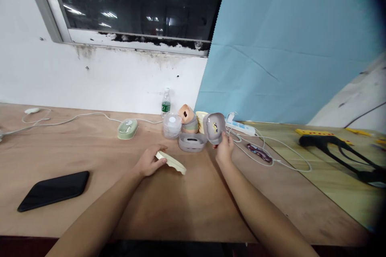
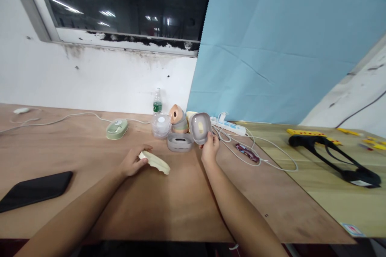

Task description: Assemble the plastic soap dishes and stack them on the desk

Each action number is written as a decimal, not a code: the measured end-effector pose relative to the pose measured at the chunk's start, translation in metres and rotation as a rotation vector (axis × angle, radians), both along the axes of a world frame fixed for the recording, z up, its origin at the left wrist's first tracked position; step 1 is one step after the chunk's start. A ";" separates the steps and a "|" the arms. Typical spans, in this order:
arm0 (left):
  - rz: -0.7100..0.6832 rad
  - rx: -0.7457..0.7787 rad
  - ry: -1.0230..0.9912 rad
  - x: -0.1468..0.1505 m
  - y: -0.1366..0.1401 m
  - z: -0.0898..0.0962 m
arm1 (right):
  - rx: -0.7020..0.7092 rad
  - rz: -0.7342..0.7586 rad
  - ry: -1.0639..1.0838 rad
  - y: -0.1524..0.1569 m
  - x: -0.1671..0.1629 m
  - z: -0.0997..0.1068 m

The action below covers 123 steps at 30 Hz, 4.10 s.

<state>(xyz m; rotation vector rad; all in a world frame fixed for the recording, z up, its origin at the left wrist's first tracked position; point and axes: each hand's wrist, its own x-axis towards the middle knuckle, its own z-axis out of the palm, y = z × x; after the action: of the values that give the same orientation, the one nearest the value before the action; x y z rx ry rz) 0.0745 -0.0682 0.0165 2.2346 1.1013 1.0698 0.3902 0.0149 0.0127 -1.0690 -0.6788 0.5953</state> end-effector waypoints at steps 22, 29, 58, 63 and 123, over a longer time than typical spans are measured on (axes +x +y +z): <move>0.100 -0.078 -0.058 0.007 0.005 -0.006 | -0.187 0.479 -0.040 0.020 0.016 0.005; 0.149 -0.150 -0.098 0.008 0.006 -0.009 | -0.053 0.303 -0.409 0.004 0.014 -0.003; 0.144 -0.630 -0.730 0.022 0.004 0.001 | 0.630 0.473 -1.498 -0.056 -0.053 0.007; 0.141 -0.628 -0.756 0.022 0.003 0.003 | 0.703 0.379 -1.392 -0.055 -0.053 0.001; 0.921 0.017 0.262 -0.107 0.077 -0.038 | -0.133 -0.001 -1.569 0.080 0.047 0.055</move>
<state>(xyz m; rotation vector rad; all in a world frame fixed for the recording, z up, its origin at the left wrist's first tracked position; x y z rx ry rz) -0.0329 0.0088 -0.0220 1.8974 2.3593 1.0893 0.4375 0.0945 0.0678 -1.5648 -1.9844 -0.3620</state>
